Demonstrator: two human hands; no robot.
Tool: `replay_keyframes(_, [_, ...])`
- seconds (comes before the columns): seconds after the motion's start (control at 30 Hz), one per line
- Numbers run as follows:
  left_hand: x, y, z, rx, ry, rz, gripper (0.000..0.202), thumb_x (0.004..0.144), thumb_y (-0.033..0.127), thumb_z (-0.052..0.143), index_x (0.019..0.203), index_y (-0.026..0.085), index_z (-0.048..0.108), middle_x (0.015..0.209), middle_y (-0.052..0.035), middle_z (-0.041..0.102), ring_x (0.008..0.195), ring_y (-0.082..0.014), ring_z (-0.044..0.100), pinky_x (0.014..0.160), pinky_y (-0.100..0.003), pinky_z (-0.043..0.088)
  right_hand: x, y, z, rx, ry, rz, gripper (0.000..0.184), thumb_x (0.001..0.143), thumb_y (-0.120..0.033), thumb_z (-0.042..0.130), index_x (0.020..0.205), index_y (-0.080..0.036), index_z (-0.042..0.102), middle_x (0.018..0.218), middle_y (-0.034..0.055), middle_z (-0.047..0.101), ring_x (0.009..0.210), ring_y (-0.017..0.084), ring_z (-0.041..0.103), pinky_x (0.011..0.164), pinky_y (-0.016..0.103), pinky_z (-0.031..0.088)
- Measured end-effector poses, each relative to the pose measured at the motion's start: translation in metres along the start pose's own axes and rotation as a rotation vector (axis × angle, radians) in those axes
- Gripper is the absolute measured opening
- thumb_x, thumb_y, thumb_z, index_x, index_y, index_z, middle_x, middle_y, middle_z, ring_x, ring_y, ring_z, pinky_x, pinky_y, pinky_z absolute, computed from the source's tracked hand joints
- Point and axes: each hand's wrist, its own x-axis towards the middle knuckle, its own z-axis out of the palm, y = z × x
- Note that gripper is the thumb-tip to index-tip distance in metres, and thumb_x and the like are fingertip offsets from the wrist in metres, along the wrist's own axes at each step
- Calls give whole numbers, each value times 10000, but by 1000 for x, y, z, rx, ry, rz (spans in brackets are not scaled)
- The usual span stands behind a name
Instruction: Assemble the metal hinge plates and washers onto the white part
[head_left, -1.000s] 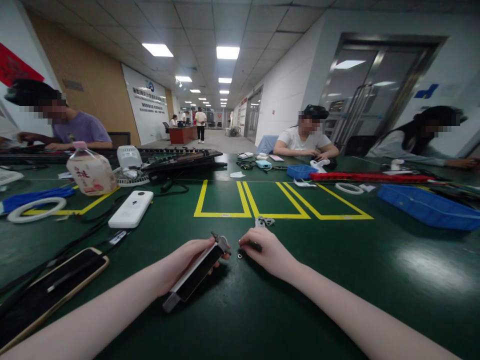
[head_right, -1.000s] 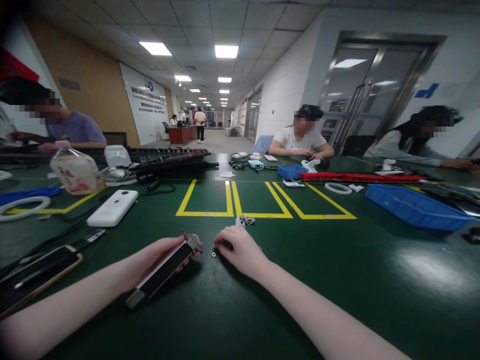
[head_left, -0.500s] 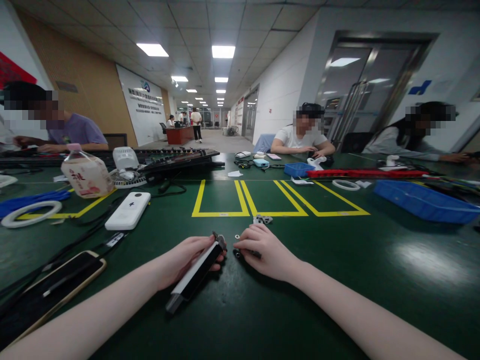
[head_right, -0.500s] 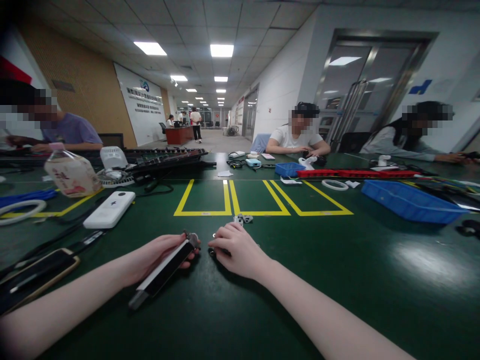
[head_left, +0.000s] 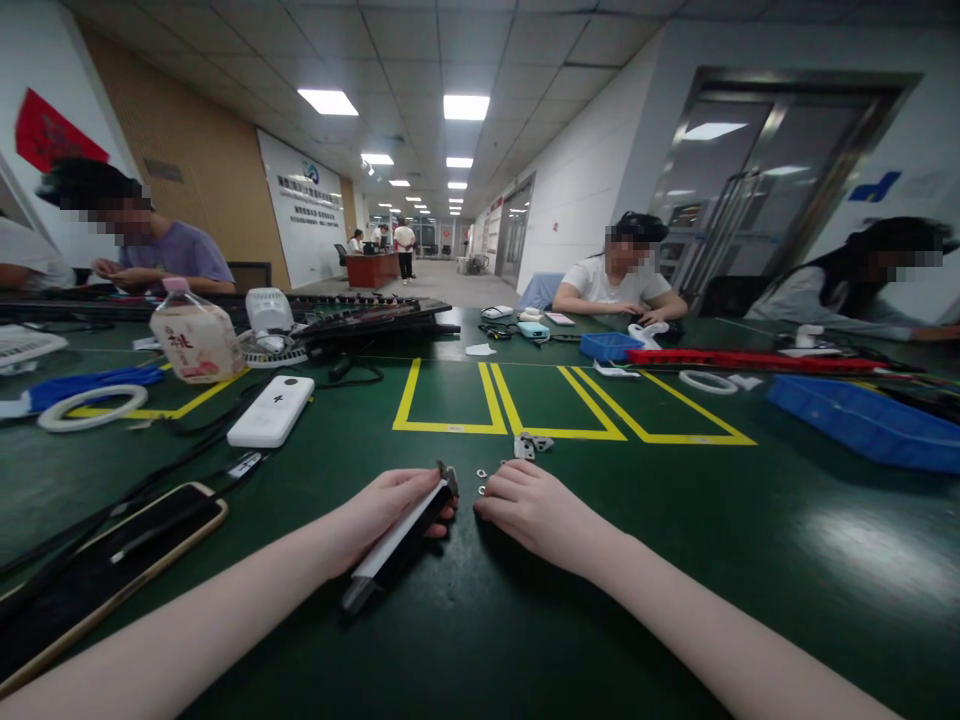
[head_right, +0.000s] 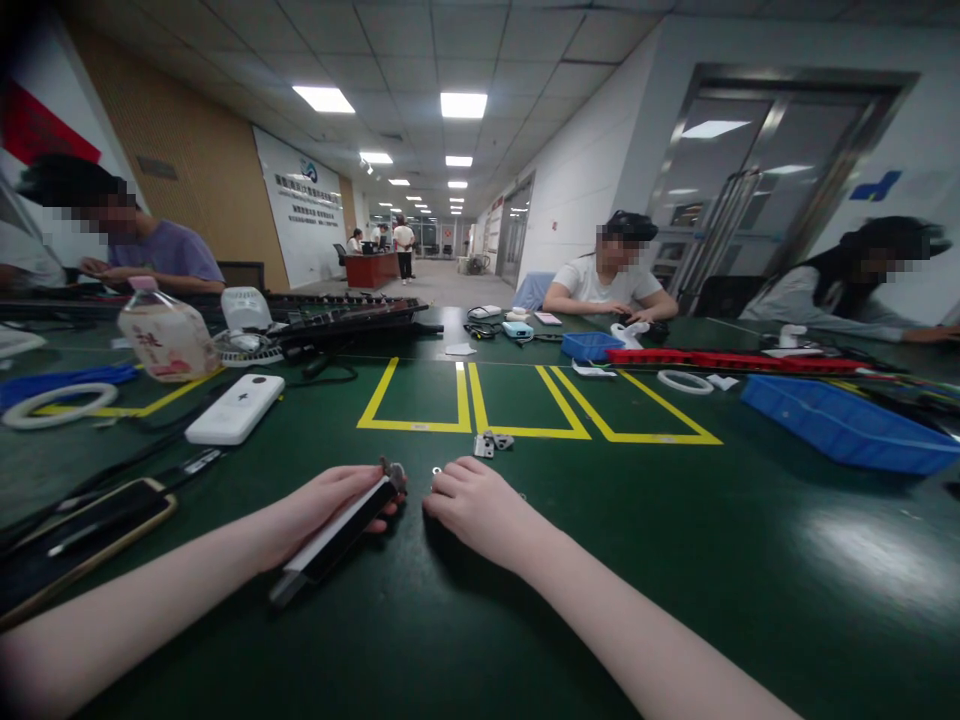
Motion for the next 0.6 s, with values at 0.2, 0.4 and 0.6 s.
replay_keyframes(0.2, [5,-5,-4,4,-4,17,250,912,313,585,992,97,681,900,-117,686,798,-160,664,699,-241,578,11,-14,2,-200,-45,-36,152,899,-77,493,899,-111,640,893,110,600,849,227,538,822,375,433])
replay_keyframes(0.4, [8,-7,-8,2,-53,11,283,921,327,573,1058,97,665,898,-111,687,818,-160,666,716,-246,577,15,-18,-8,-118,-162,94,141,878,-100,551,965,-126,659,969,107,617,923,235,567,857,370,452])
replay_keyframes(0.6, [5,-3,-4,-7,-46,10,262,923,314,570,1013,92,676,870,-95,672,772,-142,652,685,-232,565,21,-9,-18,322,-223,449,130,839,-115,610,889,-199,696,912,43,621,830,160,593,704,244,437])
